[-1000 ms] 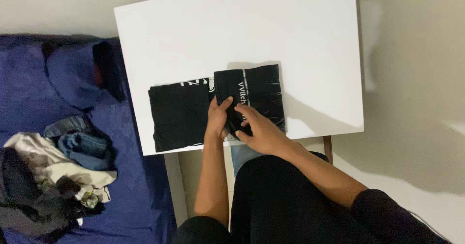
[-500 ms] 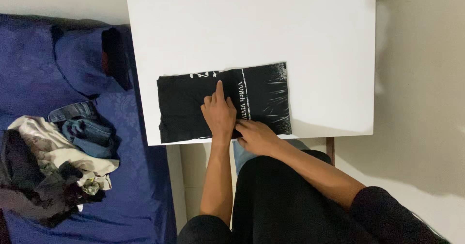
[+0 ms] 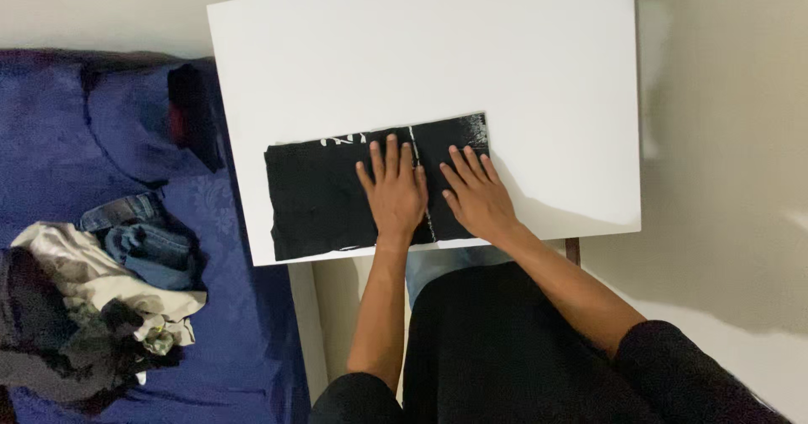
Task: The person takes a shirt from a pile on a bed, spreads it on a small white table, and folds it. The person then picks up the folded shirt and places it on a shelf inside a closet.
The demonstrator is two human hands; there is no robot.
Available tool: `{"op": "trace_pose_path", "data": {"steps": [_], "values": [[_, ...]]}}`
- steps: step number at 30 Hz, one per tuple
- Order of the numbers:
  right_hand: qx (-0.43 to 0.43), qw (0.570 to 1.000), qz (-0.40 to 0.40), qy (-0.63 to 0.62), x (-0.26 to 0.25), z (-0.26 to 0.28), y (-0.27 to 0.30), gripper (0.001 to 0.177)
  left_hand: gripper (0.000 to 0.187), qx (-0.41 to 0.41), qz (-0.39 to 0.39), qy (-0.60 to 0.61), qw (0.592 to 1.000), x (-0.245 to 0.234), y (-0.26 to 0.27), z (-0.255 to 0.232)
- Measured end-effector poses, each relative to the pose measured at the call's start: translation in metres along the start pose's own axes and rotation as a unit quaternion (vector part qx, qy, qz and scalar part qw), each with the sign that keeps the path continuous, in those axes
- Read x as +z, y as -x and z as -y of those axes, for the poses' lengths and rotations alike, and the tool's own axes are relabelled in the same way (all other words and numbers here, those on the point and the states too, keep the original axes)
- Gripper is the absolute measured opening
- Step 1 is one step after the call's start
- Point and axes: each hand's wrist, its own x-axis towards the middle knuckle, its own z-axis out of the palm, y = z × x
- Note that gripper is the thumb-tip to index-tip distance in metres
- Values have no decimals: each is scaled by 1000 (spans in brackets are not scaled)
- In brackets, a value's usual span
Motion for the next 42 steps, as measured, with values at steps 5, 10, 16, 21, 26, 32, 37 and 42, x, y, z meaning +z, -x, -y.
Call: {"op": "trace_pose_path", "data": {"steps": [5,10,16,21,26,32,37,42], "values": [[3,1000,-6,24,13,-3,14,59,50,78,107,30,991,17,-17,-17],[15,999,-29,21,19,-6,18,62,52,96,126,9,987,29,-23,-12],[23,1000,-16,1,18,-10,16,58,56,88,100,35,990,23,-17,-10],[184,980,-45,-58,1,-26,20,74,60,28,51,5,998,-2,7,10],[225,972,-15,-70,-17,-28,21,52,61,-43,77,-38,995,-14,36,48],[265,958,8,-107,-21,-27,14,33,61,-70,55,7,996,5,54,58],[253,960,-43,-113,-42,-35,21,26,62,-59,54,6,997,15,54,34],[386,910,-52,-143,-79,-56,40,33,67,-24,67,20,997,20,52,-17]]}}
